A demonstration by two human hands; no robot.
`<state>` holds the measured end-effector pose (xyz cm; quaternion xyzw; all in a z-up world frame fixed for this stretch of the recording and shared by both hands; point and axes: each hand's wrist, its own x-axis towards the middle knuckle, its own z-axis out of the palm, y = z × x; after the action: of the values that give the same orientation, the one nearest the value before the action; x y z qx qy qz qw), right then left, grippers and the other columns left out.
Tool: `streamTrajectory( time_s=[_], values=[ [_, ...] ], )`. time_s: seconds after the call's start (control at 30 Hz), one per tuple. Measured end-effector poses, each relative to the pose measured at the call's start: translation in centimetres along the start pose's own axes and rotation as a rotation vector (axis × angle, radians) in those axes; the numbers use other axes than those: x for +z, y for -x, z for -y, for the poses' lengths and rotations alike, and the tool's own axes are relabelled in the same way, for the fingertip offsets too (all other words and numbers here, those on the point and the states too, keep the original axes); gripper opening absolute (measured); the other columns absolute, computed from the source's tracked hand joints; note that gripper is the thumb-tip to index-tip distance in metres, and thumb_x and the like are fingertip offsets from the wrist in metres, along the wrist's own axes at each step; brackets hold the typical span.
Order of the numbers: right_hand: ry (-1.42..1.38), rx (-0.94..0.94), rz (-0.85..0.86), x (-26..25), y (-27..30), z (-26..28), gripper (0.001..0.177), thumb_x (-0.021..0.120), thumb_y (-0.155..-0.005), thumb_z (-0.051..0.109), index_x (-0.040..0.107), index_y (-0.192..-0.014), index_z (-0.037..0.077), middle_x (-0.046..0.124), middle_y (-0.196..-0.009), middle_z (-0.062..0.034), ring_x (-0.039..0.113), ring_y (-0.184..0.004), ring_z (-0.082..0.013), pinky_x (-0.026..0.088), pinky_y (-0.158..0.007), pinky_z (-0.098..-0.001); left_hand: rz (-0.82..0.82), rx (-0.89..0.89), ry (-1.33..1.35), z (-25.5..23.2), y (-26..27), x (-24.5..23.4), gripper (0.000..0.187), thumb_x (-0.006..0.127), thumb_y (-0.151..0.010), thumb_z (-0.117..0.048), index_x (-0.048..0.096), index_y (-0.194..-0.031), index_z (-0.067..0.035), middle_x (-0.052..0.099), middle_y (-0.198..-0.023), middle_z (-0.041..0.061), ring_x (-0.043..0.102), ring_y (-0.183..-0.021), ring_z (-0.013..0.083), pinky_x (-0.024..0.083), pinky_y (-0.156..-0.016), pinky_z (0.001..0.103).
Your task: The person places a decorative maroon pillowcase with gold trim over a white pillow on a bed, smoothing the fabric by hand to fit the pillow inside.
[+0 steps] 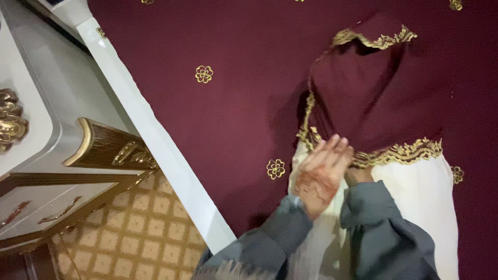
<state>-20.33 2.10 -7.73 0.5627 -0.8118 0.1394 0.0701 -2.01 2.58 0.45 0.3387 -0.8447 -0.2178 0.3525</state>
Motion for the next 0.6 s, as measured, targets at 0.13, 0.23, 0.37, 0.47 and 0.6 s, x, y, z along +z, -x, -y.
streamTrajectory(
  time_s=[0.13, 0.23, 0.37, 0.47, 0.6],
  values=[
    [-0.011, -0.033, 0.008, 0.5, 0.2, 1.8, 0.041, 0.063, -0.094, 0.031, 0.069, -0.122, 0.002, 0.068, -0.118, -0.0191, 0.060, -0.111, -0.0390, 0.034, -0.100, -0.0597, -0.066, -0.045, -0.153, 3.5, -0.9, 1.1, 0.063, 0.053, -0.087, 0.001, 0.053, -0.148, -0.014, 0.048, -0.159, 0.007, 0.037, -0.154, 0.0329, 0.032, -0.127, 0.053],
    [-0.014, -0.054, 0.010, 0.7, 0.3, 2.5, 0.039, 0.065, -0.094, 0.031, 0.070, -0.120, 0.003, 0.068, -0.116, -0.0186, 0.061, -0.108, -0.0387, 0.035, -0.098, -0.0592, -0.043, -0.206, -0.247, 5.9, -2.0, 2.1, 0.075, 0.056, -0.082, 0.002, 0.046, -0.153, -0.021, 0.032, -0.164, 0.011, 0.026, -0.154, 0.0397, 0.030, -0.122, 0.054],
    [-0.014, -0.104, 0.017, 1.1, 0.0, 3.1, 0.038, 0.066, -0.093, 0.031, 0.071, -0.118, 0.003, 0.069, -0.112, -0.0179, 0.062, -0.105, -0.0383, 0.037, -0.095, -0.0585, -0.080, -0.302, -0.060, 8.9, -2.4, 3.9, 0.083, 0.052, -0.082, 0.008, 0.031, -0.161, -0.003, 0.017, -0.168, 0.024, 0.032, -0.151, 0.0446, 0.033, -0.124, 0.044],
    [-0.023, -0.147, 0.029, 1.8, -0.4, 4.0, 0.037, 0.067, -0.092, 0.031, 0.072, -0.116, 0.004, 0.070, -0.110, -0.0174, 0.063, -0.102, -0.0380, 0.039, -0.093, -0.0580, -0.179, -0.381, 0.065, 10.5, -1.5, 5.2, 0.075, 0.051, -0.088, 0.010, 0.030, -0.159, -0.003, 0.021, -0.168, 0.033, 0.043, -0.142, 0.0453, 0.039, -0.119, 0.039],
    [-0.034, -0.172, 0.049, 2.3, -1.1, 3.6, 0.035, 0.069, -0.092, 0.032, 0.073, -0.113, 0.004, 0.071, -0.107, -0.0168, 0.064, -0.098, -0.0377, 0.041, -0.090, -0.0572, -0.129, -0.526, 0.119, 13.3, -1.1, 6.5, 0.074, 0.050, -0.089, 0.009, 0.031, -0.160, 0.002, 0.055, -0.142, 0.022, 0.057, -0.124, 0.0394, 0.045, -0.109, 0.042]
  ],
)
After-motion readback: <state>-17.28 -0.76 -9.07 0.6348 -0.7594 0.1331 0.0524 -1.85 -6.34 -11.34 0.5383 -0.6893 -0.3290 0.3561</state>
